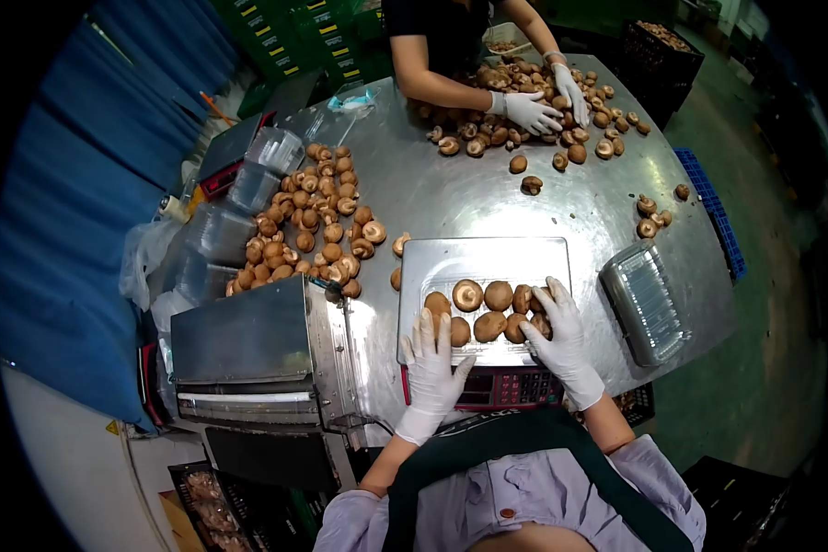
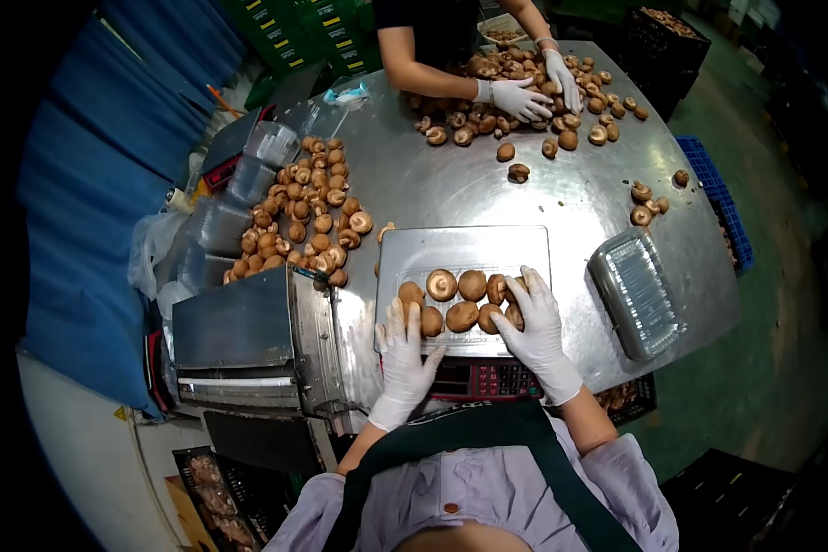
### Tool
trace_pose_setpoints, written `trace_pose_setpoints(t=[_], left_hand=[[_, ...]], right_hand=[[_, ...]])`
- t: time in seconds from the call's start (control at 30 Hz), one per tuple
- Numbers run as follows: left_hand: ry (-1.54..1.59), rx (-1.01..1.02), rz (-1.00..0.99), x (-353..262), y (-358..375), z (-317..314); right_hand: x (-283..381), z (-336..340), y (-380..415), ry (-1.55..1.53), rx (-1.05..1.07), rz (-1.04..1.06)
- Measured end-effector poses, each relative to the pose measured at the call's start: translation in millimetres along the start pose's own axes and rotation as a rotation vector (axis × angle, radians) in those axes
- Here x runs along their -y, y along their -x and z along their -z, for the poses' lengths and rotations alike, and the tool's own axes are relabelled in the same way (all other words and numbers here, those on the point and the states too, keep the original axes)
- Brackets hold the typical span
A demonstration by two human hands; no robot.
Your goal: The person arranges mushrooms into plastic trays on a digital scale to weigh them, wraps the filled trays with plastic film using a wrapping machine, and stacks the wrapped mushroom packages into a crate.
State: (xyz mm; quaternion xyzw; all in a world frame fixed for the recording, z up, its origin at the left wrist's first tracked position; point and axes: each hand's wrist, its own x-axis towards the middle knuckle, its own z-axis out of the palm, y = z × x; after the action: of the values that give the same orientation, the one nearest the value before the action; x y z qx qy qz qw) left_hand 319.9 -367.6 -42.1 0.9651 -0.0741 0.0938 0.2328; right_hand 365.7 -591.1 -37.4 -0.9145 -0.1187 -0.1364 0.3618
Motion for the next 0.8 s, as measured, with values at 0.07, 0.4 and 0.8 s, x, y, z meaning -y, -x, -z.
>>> trace_pose_setpoints(t=[0.07,0.4,0.8], left_hand=[[0.23,0.012,0.065,8.4,0.0,13.6],[0.629,-0.514,0.223,51.0,-22.7,67.2],[0.721,-0.289,0.348,51.4,-32.1,59.2]], right_hand=[[1.2,3.6,0.2,-0.097,-0.009,-0.051],[-17.5,28.7,1.6,-0.091,-0.159,-0.103],[-15.9,20.3,5.2,-0.11,-0.156,-0.164]])
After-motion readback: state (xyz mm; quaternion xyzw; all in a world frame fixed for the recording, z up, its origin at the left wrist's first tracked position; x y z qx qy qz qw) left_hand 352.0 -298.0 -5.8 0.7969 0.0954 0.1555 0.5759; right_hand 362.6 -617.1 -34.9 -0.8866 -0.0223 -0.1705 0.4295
